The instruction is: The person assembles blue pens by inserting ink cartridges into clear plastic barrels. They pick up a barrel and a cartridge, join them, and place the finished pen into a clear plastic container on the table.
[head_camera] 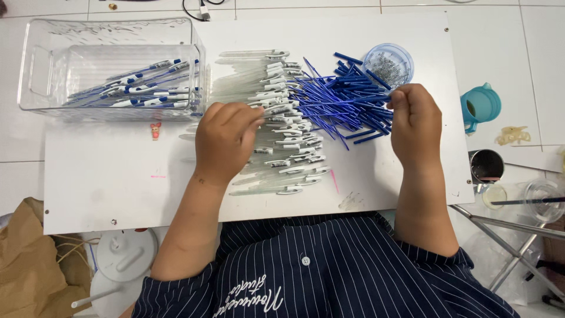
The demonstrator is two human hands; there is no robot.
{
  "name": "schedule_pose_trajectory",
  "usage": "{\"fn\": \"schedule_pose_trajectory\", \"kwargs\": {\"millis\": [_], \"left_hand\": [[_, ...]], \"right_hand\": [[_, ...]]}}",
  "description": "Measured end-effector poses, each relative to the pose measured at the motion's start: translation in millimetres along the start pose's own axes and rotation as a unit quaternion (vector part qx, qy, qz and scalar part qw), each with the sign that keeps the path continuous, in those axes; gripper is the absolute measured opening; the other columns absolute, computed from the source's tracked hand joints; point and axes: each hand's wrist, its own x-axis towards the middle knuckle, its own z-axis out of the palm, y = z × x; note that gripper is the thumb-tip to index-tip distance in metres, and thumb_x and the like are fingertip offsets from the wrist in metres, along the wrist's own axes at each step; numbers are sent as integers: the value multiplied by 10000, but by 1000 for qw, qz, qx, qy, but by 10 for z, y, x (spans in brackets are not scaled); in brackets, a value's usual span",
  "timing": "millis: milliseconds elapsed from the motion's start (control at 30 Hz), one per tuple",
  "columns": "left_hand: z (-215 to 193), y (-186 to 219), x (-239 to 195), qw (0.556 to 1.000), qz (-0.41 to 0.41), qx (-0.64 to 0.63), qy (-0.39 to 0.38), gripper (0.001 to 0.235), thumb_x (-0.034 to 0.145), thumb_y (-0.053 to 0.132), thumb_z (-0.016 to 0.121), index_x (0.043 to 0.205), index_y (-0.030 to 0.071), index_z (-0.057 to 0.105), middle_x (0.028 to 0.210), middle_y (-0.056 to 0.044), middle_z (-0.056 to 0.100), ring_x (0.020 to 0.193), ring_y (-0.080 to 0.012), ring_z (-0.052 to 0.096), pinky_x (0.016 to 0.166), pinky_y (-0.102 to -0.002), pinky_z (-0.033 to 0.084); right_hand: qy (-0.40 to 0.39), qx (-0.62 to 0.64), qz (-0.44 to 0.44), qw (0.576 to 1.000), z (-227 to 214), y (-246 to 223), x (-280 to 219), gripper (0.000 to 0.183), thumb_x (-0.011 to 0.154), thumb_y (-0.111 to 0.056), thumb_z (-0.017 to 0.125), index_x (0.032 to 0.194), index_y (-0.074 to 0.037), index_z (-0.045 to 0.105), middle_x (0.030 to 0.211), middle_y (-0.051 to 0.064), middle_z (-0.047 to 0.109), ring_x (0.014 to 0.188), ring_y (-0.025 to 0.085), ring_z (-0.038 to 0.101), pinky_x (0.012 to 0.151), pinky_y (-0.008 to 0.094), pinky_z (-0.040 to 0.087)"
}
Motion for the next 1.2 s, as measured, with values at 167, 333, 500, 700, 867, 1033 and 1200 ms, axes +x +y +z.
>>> {"fn": "schedule_pose_trajectory", "kwargs": {"millis": [167,333,500,700,867,1033,1200], "left_hand": [[105,-87,-28,999,-29,-41,-11,109,919,71,798,1025,88,784,835,-37,731,775,-228,690,762,-329,532],[151,-68,-22,997,-58,-39,-30,125,925,95,796,1049,105,784,836,-33,735,790,-202,689,764,-307,522],[132,5,0,998,-45,-21,-33,145,918,100,813,1060,97,789,837,-35,738,778,-198,693,774,-314,526],[156,270,106,1000,2,-19,-10,259,836,32,829,1042,184,788,869,8,710,860,-192,639,815,-355,472],[212,382,213,991,119,45,33,202,870,98,781,995,255,756,927,76,653,953,-178,540,964,-437,373],[171,441,279,985,148,64,64,226,858,31,773,931,242,744,929,68,642,968,-179,520,1007,-515,338],[103,316,231,992,110,33,50,264,818,24,805,976,226,746,968,74,650,941,-179,534,987,-485,370]], "right_hand": [[16,-25,46,999,88,234,19,210,1158,22,525,1000,6,662,792,119,647,704,229,578,641,361,480],[2,-78,106,991,185,344,32,196,1142,-41,547,1025,7,698,807,139,679,720,247,622,605,354,508],[2,-105,86,991,160,156,78,184,1129,-52,596,1131,53,747,864,189,706,786,276,685,650,359,555],[-113,189,112,969,368,-242,-94,417,1150,-304,437,1201,3,714,830,172,675,682,230,602,605,311,497],[-169,359,173,902,535,-714,-195,603,1108,-445,341,1146,37,702,751,181,687,563,171,557,469,239,432],[-173,432,214,859,653,-604,-219,650,1112,-468,324,1102,75,681,762,197,647,505,147,513,403,194,335],[-195,500,255,804,678,-503,-231,302,1071,-141,515,1174,108,653,749,137,604,521,114,463,421,195,340]]}}
